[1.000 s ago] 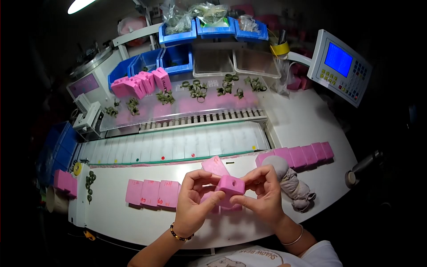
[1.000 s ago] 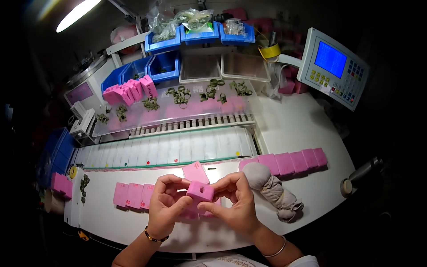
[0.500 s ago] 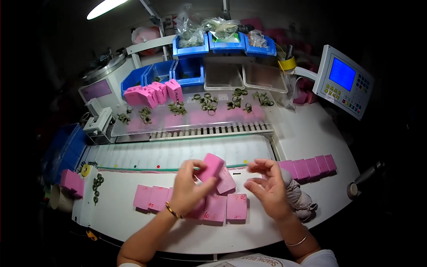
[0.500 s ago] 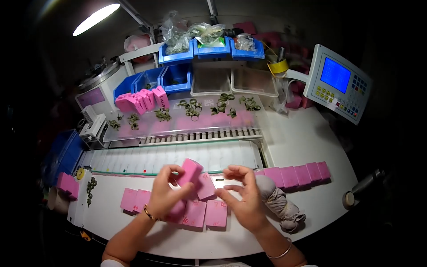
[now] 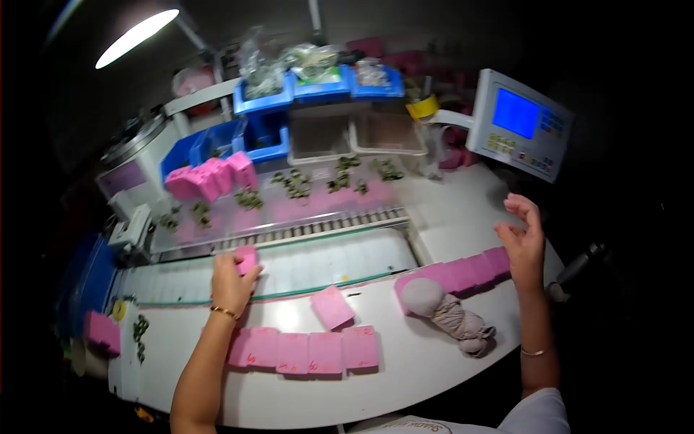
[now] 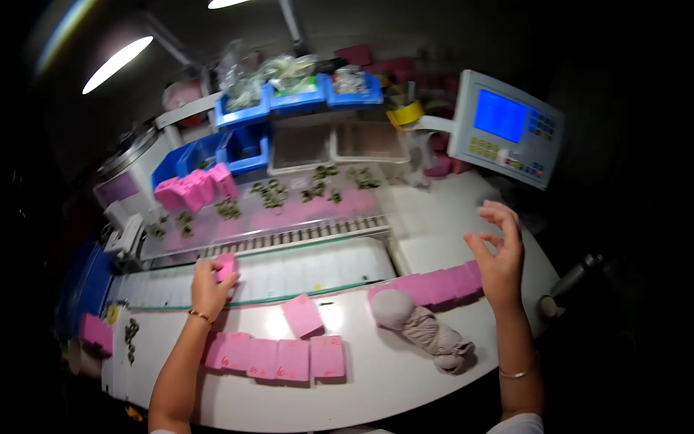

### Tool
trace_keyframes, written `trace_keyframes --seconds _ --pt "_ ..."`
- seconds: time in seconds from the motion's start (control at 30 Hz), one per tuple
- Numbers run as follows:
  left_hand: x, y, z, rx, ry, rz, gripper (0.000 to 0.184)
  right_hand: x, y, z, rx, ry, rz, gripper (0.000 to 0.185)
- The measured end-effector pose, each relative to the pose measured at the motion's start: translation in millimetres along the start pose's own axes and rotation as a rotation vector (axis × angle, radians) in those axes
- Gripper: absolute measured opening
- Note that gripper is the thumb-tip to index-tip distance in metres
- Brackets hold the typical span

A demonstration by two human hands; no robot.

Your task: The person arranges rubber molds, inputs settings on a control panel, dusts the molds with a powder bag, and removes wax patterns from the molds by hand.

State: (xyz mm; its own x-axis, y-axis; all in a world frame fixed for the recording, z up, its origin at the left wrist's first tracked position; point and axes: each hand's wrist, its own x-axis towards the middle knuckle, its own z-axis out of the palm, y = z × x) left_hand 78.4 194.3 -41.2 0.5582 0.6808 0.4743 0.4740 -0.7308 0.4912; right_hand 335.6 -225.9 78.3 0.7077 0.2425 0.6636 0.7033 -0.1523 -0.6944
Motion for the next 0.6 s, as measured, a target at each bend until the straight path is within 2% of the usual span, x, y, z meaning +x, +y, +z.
trace_keyframes --seconds 0.1,0.17,0.2,0.27,0.37,0.4,0.5,0.57,0.6 --pt "-3.3 6.2 -3.4 0.093 -0.017 0.057 0.041 26.8 4.3 -28.2 -0.399 0.078 -0.152 0.037" --pt "-6.4 21.5 -10.6 0.202 -0.09 0.043 0.043 46.9 19.5 -44.4 -0.53 0.131 -0.251 0.037" --pt "-10.0 24.9 -9.3 0.227 -0.062 0.078 0.044 60.1 36.6 -54.0 -0.609 0.158 -0.333 0.035" --pt "-17.5 26.1 -10.5 0.292 0.001 0.128 0.047 80.9 48.4 -70.2 -0.746 0.13 -0.31 0.034" --pt "-31.5 48.7 -21.7 0.212 0.061 0.204 0.05 103.3 63.4 -84.6 -0.892 0.042 -0.179 0.035" --pt "-38.8 59.4 -27.1 0.217 0.09 0.273 0.045 109.2 71.0 -86.6 -0.92 0.008 -0.13 0.036" --pt "-58.6 77.5 -40.6 -0.107 -0.093 0.323 0.037 122.0 90.5 -89.3 -0.969 -0.038 -0.122 0.036" --pt "-74.0 103.0 -57.3 -0.511 -0.465 -0.043 0.021 129.0 99.4 -90.4 -0.968 -0.11 -0.05 0.035" --pt "-84.9 94.3 -44.4 -0.803 -0.527 -0.153 0.01 130.0 101.4 -88.8 -0.984 -0.131 -0.037 0.035"
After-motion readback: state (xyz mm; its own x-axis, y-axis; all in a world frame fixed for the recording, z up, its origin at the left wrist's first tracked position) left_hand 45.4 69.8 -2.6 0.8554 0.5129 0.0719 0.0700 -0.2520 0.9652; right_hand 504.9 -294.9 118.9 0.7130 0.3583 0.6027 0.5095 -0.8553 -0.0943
